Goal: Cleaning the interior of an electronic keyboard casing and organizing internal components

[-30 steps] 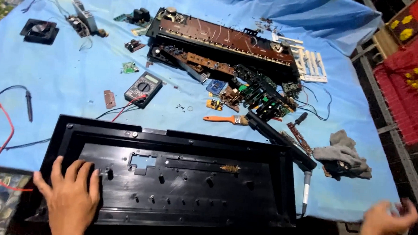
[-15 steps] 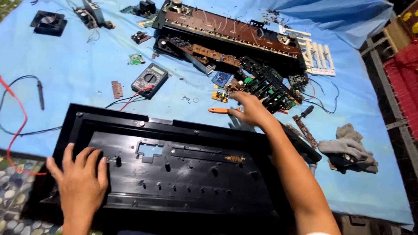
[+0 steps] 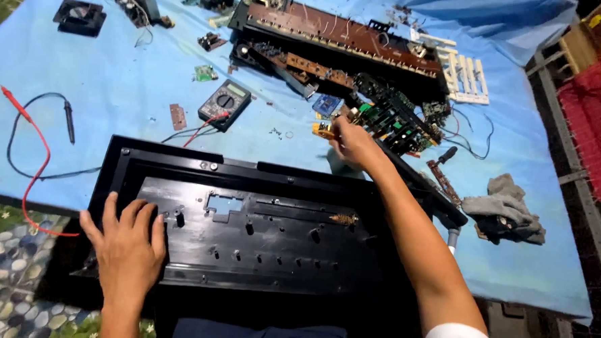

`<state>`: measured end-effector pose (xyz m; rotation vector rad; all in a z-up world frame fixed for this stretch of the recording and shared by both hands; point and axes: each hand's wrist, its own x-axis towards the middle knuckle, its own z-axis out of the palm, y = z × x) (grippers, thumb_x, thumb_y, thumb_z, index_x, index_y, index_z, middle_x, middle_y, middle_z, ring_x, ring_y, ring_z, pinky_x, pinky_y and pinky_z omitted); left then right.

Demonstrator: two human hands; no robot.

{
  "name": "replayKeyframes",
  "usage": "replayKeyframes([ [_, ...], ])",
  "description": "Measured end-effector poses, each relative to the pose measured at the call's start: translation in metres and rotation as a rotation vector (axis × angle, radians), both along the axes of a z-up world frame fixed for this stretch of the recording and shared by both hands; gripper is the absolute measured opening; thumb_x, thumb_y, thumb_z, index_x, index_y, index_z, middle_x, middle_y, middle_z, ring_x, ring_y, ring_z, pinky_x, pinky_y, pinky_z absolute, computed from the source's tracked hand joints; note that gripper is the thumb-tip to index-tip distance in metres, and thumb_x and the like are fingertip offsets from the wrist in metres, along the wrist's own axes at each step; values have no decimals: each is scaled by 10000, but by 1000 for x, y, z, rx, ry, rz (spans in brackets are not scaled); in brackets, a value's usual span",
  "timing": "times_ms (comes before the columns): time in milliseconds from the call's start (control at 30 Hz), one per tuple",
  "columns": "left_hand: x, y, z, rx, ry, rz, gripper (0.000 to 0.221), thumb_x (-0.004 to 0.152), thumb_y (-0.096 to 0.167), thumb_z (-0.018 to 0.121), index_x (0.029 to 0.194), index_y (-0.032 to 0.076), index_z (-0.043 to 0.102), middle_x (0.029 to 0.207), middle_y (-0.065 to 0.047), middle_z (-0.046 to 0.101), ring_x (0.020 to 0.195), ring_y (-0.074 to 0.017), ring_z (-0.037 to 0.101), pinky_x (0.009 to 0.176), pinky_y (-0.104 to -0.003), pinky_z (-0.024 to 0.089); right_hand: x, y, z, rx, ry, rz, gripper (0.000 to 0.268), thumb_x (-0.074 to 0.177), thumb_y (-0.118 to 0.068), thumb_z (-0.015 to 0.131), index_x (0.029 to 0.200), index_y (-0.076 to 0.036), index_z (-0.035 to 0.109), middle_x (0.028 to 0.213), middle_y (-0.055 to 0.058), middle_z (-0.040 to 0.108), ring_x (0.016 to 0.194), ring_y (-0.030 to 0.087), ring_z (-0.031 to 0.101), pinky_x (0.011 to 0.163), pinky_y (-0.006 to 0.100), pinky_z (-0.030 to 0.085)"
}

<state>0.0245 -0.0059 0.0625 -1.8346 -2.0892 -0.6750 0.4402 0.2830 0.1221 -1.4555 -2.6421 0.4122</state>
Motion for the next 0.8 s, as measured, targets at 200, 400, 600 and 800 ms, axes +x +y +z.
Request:
replayKeyframes([
  [200, -2, -2, -1, -6, -1, 8, 268, 1024, 290, 640, 1218, 138, 745, 1309, -32, 707, 1487, -382, 531, 1261, -684, 256, 2, -107, 102, 227, 471, -184, 333, 962, -28, 593, 1289, -47, 529, 1023, 152, 726, 851, 267, 757, 794, 392, 624],
  [400, 0, -3, 2, -12, -11, 2, 256, 1046, 269, 655, 1219, 109, 754, 1327, -44, 722, 1497, -399, 542, 1261, -685, 262, 29, -181, 110, 286, 697, -293, 53, 1051, -84, 612, 1080, -40, 610, 1021, 90, 707, 897, 163, 695, 831, 278, 567],
  [600, 1, -3, 0, -4, -27, -14, 246, 1064, 248, 677, 1220, 80, 768, 1321, -62, 729, 1488, -415, 549, 1256, -699, 264, 36, -195, 61, 159, 399, -354, 113, 984, -175, 679, 955, -67, 693, 912, 39, 736, 802, 151, 680, 782, 313, 526],
  [800, 0, -5, -4, 9, -5, -8, 231, 1069, 240, 699, 1218, 85, 782, 1324, -63, 738, 1494, -412, 556, 1267, -688, 269, 8, -191, 47, 84, 423, -257, 133, 1018, -196, 609, 1001, -84, 679, 891, 23, 727, 768, 143, 687, 726, 291, 531],
])
